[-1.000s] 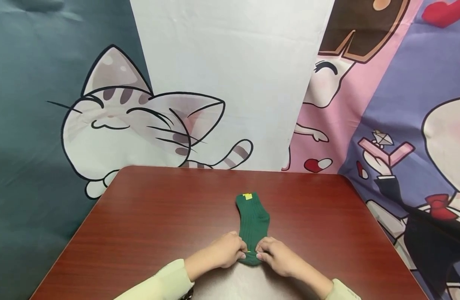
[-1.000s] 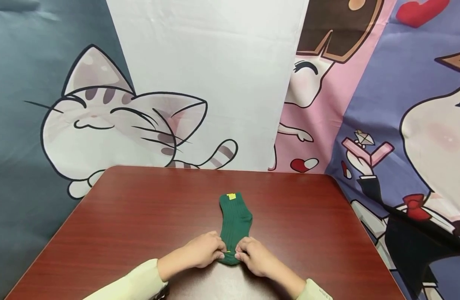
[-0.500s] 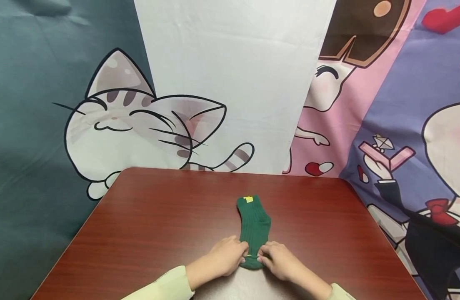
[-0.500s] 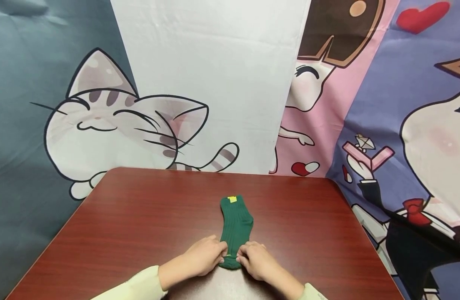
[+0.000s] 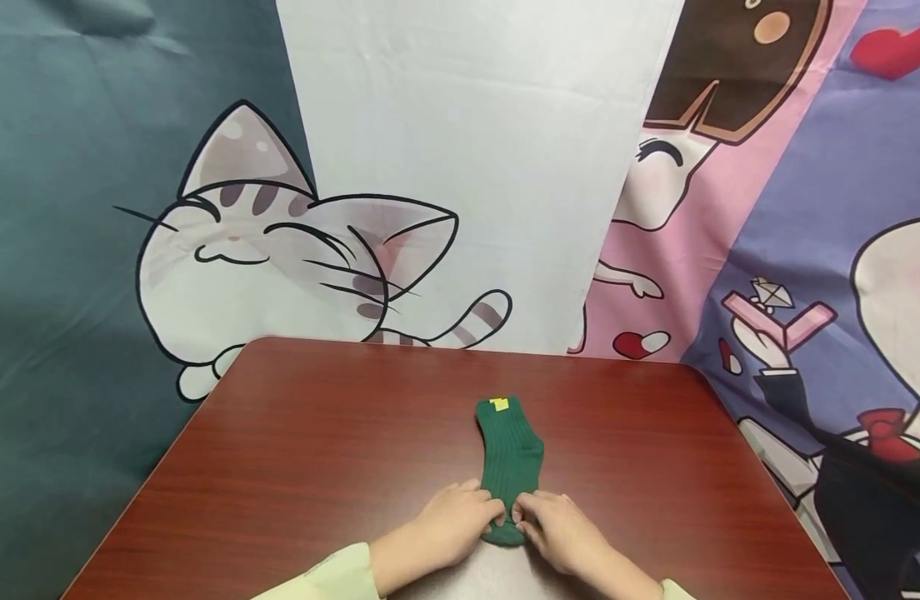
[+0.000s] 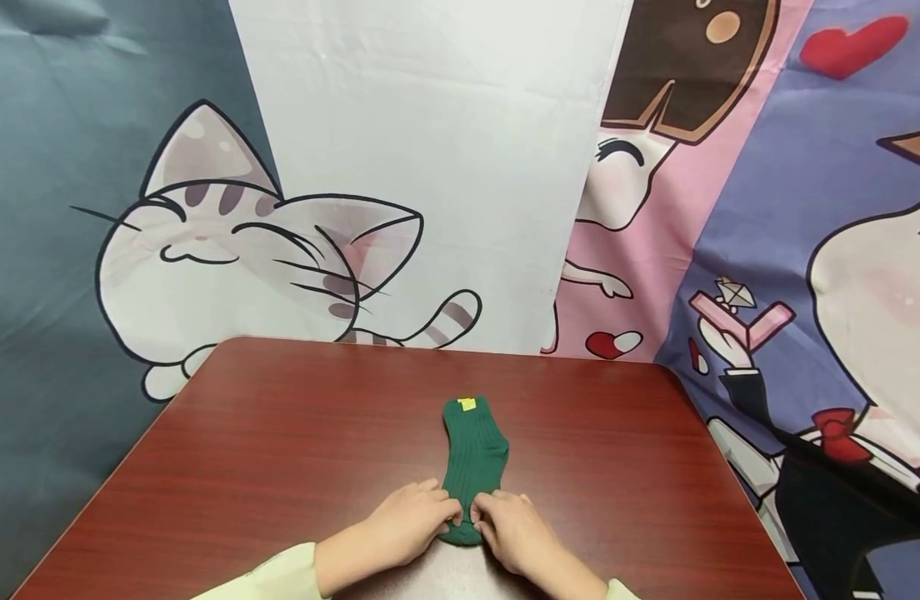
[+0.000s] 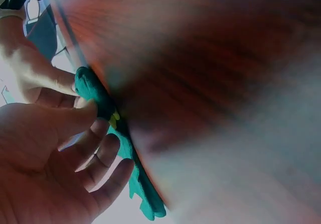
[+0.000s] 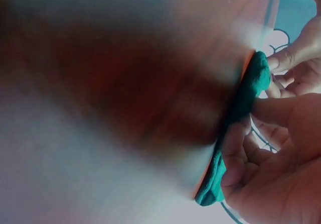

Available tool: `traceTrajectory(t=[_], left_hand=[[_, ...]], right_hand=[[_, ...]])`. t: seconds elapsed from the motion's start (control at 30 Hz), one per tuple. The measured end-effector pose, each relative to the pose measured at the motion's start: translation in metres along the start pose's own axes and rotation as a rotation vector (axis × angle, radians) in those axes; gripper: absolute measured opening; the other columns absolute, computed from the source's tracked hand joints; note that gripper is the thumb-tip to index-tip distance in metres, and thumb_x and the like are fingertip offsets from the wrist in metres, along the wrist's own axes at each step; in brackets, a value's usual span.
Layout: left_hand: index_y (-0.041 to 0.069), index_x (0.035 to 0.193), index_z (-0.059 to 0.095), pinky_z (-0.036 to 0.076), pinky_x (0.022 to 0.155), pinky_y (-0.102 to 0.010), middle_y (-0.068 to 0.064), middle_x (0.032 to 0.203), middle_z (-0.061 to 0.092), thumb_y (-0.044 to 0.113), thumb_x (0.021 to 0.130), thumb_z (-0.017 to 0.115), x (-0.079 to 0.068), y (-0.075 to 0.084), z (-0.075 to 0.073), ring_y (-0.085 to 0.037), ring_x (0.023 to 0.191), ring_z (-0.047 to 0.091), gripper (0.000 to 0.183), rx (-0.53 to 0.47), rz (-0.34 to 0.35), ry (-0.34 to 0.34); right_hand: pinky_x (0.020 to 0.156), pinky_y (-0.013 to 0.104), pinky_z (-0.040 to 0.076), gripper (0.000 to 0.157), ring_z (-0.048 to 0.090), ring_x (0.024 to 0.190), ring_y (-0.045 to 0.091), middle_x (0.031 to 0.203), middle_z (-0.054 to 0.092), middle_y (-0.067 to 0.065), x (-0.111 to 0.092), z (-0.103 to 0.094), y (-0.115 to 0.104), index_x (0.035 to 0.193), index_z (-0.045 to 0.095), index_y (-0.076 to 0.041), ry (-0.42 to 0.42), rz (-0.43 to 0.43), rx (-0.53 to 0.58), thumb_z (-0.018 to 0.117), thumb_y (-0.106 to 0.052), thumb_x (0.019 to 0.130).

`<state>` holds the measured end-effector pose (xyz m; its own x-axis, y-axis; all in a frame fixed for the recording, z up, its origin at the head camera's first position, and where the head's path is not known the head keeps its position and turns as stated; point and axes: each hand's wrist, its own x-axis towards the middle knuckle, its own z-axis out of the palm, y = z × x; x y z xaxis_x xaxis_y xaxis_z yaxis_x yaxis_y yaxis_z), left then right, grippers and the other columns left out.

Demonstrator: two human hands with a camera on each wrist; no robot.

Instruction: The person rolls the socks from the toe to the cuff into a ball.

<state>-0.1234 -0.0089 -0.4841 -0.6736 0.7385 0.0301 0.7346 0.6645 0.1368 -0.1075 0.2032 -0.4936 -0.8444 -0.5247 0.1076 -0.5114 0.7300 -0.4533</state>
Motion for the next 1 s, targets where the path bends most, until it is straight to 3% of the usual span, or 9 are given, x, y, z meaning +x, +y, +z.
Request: traceTrajectory(t=[0.2,0.43,0.57,0.73,1.0], left_hand=[[0.028,0.101,0.073,0.046,0.067,-0.022,0.015,0.094,0.066,0.020,0.092,0.073,-0.003,0.001,0.002,-0.003,0.080,0.045,0.012,0.112,0.035,0.031],[0.021,0.103,0.073,0.040,0.065,-0.017,0.010,0.103,0.060,0.031,0.092,0.075,-0.010,0.003,0.003,-0.005,0.088,0.048,0.015,0.248,0.204,0.098],[0.020,0.107,0.071,0.043,0.071,-0.016,0.011,0.106,0.062,0.039,0.091,0.074,-0.012,0.002,0.002,-0.003,0.093,0.051,0.025,0.240,0.252,0.083],[0.019,0.114,0.069,0.048,0.085,-0.019,0.011,0.113,0.064,0.039,0.092,0.073,-0.014,-0.004,0.002,-0.003,0.102,0.054,0.030,0.153,0.230,0.024],[0.017,0.116,0.067,0.049,0.087,-0.020,0.009,0.114,0.063,0.034,0.093,0.074,-0.010,-0.010,0.005,-0.004,0.105,0.056,0.029,0.028,0.210,-0.004]], right_hand=[[0.065,0.030,0.049,0.016,0.057,0.073,-0.002,0.082,0.064,-0.014,-0.003,0.000,0.000,0.090,0.072,-0.022,0.055,-0.028,-0.077,0.075,-0.006,0.088],[0.068,0.024,0.051,0.017,0.060,0.082,0.003,0.087,0.064,-0.013,-0.011,0.000,0.006,0.093,0.077,-0.018,0.092,-0.160,-0.075,0.075,-0.002,0.087],[0.073,0.023,0.052,0.016,0.057,0.090,0.003,0.097,0.061,-0.012,-0.016,-0.001,0.011,0.103,0.075,-0.015,0.004,-0.145,0.038,0.074,-0.006,0.091],[0.075,0.023,0.050,0.028,0.050,0.092,0.000,0.108,0.059,-0.011,-0.018,-0.004,0.014,0.119,0.070,-0.015,-0.114,-0.066,0.124,0.075,-0.021,0.092],[0.078,0.024,0.051,0.034,0.052,0.093,-0.001,0.109,0.057,-0.012,-0.018,-0.002,0.015,0.122,0.069,-0.016,-0.141,-0.028,0.137,0.077,-0.026,0.090]])
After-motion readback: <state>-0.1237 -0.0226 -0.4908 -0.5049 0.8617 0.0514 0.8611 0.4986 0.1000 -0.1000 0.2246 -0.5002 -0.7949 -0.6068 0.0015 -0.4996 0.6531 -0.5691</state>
